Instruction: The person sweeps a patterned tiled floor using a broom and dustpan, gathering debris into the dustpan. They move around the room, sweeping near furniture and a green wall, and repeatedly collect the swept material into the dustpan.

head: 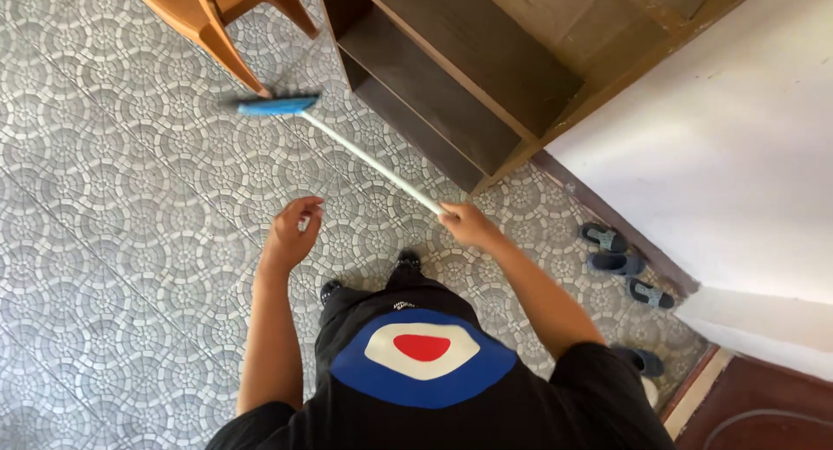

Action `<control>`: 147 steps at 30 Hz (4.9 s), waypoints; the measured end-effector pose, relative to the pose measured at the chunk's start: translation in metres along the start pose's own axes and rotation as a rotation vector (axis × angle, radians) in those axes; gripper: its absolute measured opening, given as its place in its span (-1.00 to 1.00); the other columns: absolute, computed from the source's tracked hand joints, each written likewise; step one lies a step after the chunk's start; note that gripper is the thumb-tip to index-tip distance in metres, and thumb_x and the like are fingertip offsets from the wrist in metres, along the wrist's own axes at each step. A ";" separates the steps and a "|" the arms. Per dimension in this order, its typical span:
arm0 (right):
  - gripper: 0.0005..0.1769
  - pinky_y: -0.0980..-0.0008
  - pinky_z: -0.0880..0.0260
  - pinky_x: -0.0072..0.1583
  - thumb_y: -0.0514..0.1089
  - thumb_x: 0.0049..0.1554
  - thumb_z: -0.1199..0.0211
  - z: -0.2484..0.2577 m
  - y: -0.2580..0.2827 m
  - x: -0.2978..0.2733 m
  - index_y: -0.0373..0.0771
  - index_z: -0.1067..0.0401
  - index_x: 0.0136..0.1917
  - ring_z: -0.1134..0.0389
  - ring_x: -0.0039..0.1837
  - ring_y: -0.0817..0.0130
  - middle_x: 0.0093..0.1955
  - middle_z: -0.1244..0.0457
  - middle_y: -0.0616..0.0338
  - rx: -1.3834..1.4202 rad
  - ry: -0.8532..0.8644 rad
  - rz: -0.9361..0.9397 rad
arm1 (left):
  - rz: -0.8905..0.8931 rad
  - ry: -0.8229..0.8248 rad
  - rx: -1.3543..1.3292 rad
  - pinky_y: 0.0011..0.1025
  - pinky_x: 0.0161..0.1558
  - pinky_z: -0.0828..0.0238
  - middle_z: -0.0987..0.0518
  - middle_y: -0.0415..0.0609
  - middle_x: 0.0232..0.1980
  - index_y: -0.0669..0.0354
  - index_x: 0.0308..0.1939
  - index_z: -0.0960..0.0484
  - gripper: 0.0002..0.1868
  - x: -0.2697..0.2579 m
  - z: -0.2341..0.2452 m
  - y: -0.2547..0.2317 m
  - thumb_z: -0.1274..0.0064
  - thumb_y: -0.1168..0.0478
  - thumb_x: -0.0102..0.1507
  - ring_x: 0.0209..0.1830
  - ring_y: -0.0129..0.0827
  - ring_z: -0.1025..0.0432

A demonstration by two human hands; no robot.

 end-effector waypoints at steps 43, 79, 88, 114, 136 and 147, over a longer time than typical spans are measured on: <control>-0.39 0.13 -0.38 -0.22 0.09 0.27 -0.03 -0.060 -0.198 -0.209 0.06 -0.25 0.58 -0.36 -0.27 0.11 -0.31 -0.36 -0.12 0.380 -0.387 -0.559 | -0.429 0.481 -0.165 -0.10 -0.06 -0.52 -0.66 0.16 -0.24 0.23 0.01 -0.66 -0.75 0.087 -0.147 -0.067 -0.10 0.40 0.25 -0.23 0.07 -0.59; -0.54 0.51 0.06 -0.67 -0.14 0.30 -0.03 -0.249 0.127 -0.180 -0.16 -0.37 0.45 0.08 -0.70 0.47 -0.58 0.08 0.21 1.344 -0.076 -0.381 | -0.709 0.835 0.302 0.37 0.36 0.05 -0.47 -0.14 0.30 -0.28 0.24 -0.53 -0.41 0.113 0.016 0.040 0.00 0.17 0.10 0.46 -0.06 -0.23; -0.39 0.54 0.05 -0.66 0.22 0.40 0.15 -0.207 0.193 -0.179 -0.14 -0.28 -0.35 0.04 -0.74 0.45 -0.73 0.12 0.25 1.833 -0.017 0.085 | -1.129 0.344 0.441 0.27 0.36 0.00 -0.54 -0.09 0.16 -0.16 -0.13 -0.55 -0.60 0.136 -0.105 -0.061 -0.24 0.20 -0.04 0.44 -0.04 -0.27; -0.52 0.62 -0.14 -0.45 -0.14 0.33 -0.03 -0.267 -0.013 -0.414 -0.22 -0.32 0.49 -0.04 -0.50 0.58 -0.47 -0.04 0.38 1.119 -0.150 -0.229 | -1.060 0.824 0.599 0.41 0.21 -0.16 -0.56 -0.06 -0.08 -0.08 -0.16 -0.68 -0.70 -0.143 -0.235 -0.075 -0.26 0.19 0.01 0.12 0.07 -0.39; -0.20 0.44 -0.26 -0.55 0.02 0.20 -0.24 -0.260 0.098 0.094 -0.19 -0.05 0.61 -0.27 -0.47 0.36 -0.35 -0.21 0.11 0.809 -0.141 -0.283 | -0.455 0.356 0.084 -0.16 0.29 -0.36 -0.59 -0.01 0.07 0.05 0.07 -0.66 -0.65 0.047 0.099 0.122 -0.29 0.22 0.20 0.25 -0.09 -0.47; -0.28 0.08 -0.39 0.34 0.32 0.11 -0.22 -0.251 0.006 -0.027 0.35 -0.30 0.53 -0.43 0.28 0.10 0.19 -0.43 0.08 0.110 -0.184 -0.626 | -0.392 0.292 0.146 -0.18 0.26 -0.38 -0.61 0.01 0.00 0.09 0.06 -0.65 -0.68 0.071 0.197 0.229 -0.28 0.24 0.22 0.19 -0.08 -0.50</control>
Point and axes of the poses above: each hand's wrist, its own x-axis towards the middle knuckle, its own z-axis out of the back of the hand, y = z × x, the point moved 9 cm from there along x, towards the middle knuckle
